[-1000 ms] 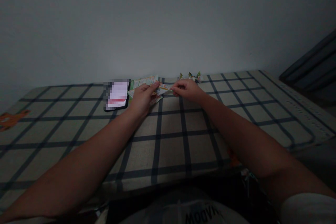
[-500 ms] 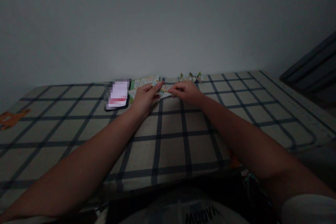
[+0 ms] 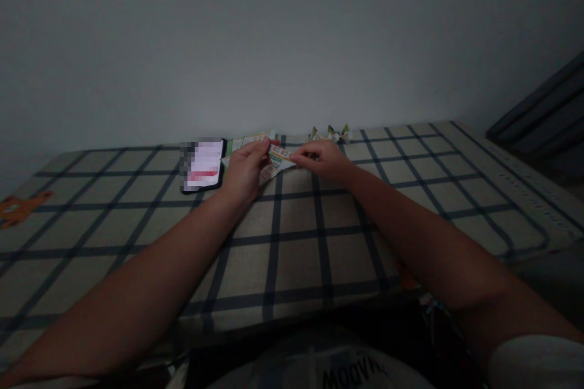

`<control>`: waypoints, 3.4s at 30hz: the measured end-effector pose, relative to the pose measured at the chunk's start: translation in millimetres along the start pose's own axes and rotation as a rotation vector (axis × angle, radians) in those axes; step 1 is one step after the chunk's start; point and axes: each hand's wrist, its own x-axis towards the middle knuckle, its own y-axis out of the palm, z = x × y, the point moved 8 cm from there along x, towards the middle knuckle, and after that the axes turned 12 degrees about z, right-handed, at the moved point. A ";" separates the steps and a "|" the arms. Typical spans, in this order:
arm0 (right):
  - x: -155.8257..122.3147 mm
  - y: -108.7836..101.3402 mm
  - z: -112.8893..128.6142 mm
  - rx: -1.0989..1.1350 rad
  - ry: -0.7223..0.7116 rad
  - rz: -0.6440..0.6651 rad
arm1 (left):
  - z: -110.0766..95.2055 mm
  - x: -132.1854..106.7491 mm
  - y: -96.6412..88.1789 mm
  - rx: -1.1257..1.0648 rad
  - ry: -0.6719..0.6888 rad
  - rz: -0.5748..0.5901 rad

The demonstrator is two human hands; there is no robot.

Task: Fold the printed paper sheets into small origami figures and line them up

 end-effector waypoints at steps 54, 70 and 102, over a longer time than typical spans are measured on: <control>2.1 3.9 -22.9 0.312 0.068 -0.059 | 15.9 0.1 12.3 0.196 -0.120 0.154; 0.9 7.6 -22.1 0.358 0.123 -0.028 | 16.1 -5.6 19.4 0.211 -0.138 0.173; -4.9 0.9 6.2 -0.106 0.075 -0.087 | -0.4 -11.6 29.5 0.703 0.089 0.329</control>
